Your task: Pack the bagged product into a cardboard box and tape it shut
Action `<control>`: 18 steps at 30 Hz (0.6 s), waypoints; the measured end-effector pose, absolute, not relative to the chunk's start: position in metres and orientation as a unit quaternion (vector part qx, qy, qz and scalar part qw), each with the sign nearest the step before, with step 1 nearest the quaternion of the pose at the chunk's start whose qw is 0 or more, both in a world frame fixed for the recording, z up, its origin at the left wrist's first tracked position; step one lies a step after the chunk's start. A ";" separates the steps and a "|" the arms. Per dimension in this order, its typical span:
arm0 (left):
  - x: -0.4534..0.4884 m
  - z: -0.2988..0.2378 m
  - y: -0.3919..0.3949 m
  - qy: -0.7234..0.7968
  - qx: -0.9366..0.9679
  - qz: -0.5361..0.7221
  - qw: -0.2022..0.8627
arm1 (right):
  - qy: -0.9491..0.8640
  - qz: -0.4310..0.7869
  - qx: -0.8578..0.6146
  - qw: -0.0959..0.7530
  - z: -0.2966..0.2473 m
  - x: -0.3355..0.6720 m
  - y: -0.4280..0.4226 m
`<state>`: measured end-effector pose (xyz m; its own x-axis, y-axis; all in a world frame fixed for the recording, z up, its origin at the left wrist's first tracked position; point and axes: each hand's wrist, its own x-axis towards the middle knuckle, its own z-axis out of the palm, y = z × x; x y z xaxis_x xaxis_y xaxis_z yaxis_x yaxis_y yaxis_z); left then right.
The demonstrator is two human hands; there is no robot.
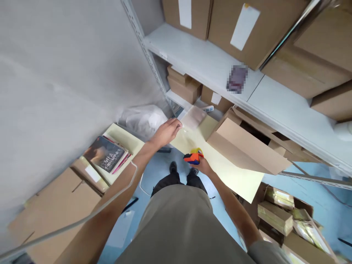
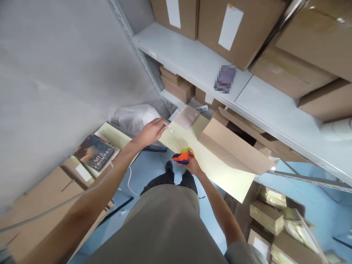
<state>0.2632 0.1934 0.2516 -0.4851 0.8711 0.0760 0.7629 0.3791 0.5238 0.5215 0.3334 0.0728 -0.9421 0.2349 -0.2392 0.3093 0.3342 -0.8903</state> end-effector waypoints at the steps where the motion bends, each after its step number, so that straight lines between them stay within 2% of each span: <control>1: 0.264 0.269 0.203 0.815 0.517 0.246 0.088 | 0.799 -0.577 0.171 0.024 0.083 0.525 0.331; 7: 0.286 0.363 0.241 0.768 0.590 0.250 0.002 | 0.692 -0.667 0.272 -0.039 0.145 0.534 0.326; 13: 0.313 0.439 0.241 0.732 0.611 0.291 -0.074 | 0.523 -0.838 0.136 -0.076 0.187 0.522 0.326; 16: 0.328 0.467 0.236 0.724 0.620 0.281 -0.115 | 0.544 -0.826 0.104 -0.102 0.199 0.514 0.324; 18: 0.337 0.482 0.232 0.720 0.623 0.268 -0.147 | 0.616 -0.768 0.107 -0.137 0.205 0.510 0.324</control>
<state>0.3371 0.2324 0.4818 -0.1797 0.8182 0.5460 0.9760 0.0789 0.2031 0.5099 0.3242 0.2049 -0.9396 0.3423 0.0035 -0.0778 -0.2036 -0.9759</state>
